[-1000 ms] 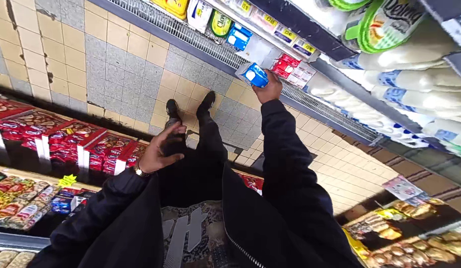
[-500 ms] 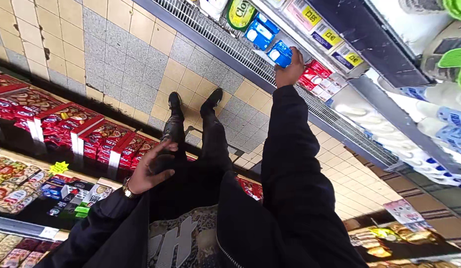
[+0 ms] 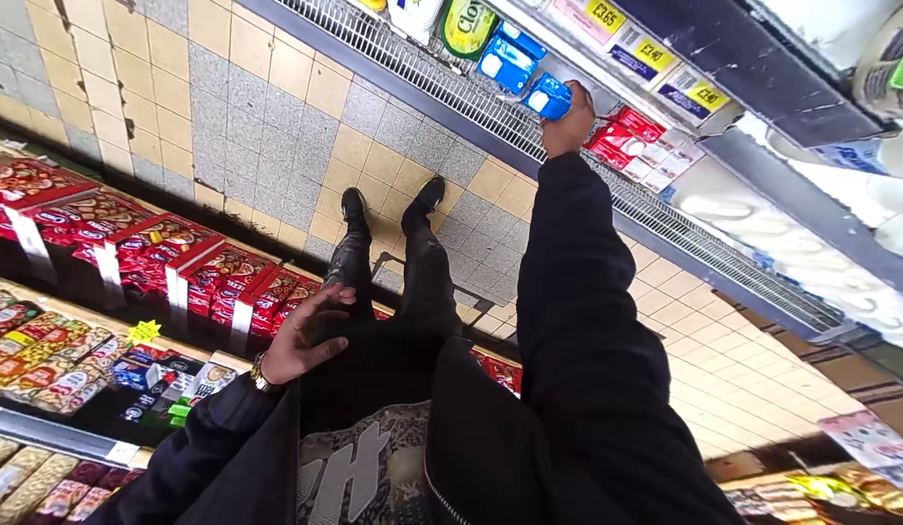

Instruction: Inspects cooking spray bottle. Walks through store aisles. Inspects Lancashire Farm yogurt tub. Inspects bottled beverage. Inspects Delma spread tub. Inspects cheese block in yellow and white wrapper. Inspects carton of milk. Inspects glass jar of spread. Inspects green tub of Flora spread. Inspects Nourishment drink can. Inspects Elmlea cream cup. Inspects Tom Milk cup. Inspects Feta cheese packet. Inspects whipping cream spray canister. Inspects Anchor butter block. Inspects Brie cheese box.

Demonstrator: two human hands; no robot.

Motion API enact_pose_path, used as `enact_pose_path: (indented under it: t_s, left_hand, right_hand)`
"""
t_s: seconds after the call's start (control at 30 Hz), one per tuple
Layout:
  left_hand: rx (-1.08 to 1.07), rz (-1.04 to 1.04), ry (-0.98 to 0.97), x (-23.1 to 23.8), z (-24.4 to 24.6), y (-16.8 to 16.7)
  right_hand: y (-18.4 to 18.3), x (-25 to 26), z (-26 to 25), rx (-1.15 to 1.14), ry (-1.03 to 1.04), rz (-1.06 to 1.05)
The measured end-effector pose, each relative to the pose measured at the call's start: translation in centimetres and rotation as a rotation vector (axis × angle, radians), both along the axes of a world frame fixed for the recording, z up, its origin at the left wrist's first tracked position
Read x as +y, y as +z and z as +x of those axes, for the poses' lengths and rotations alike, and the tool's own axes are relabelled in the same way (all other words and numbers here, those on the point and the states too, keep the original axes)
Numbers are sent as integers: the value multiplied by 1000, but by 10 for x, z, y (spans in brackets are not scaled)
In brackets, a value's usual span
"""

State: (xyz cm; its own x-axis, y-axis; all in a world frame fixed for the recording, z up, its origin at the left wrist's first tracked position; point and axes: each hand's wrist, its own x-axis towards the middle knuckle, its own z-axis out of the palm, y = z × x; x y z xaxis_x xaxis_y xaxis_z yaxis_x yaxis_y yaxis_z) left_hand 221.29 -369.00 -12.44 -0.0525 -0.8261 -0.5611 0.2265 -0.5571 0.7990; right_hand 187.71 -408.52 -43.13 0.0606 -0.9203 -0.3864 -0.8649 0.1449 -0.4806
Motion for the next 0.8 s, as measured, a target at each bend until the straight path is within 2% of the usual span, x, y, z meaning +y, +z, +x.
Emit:
enact_pose_path:
  t_s: [0.13, 0.27, 0.4, 0.57, 0.7, 0.8]
  left_hand:
    - [15, -31, -28, -2, -4, 6]
    - [28, -93, -64, -12, -2, 24]
    - [7, -185, -110, -27, 3, 51]
    - [-67, -298, -83, -40, 10, 97]
    - [-90, -456, -67, -39, 22, 135]
    - [-51, -559, -89, -30, 32, 161]
  right_hand:
    - [11, -1, -12, -20, 70, 93]
    - [53, 21, -12, -69, 105, 80]
    - [145, 75, -5, -262, 75, 8]
    - [281, 189, 12, -523, -11, -90]
    - [368, 280, 37, -752, -59, -219]
    - [420, 337, 58, -884, -79, -303]
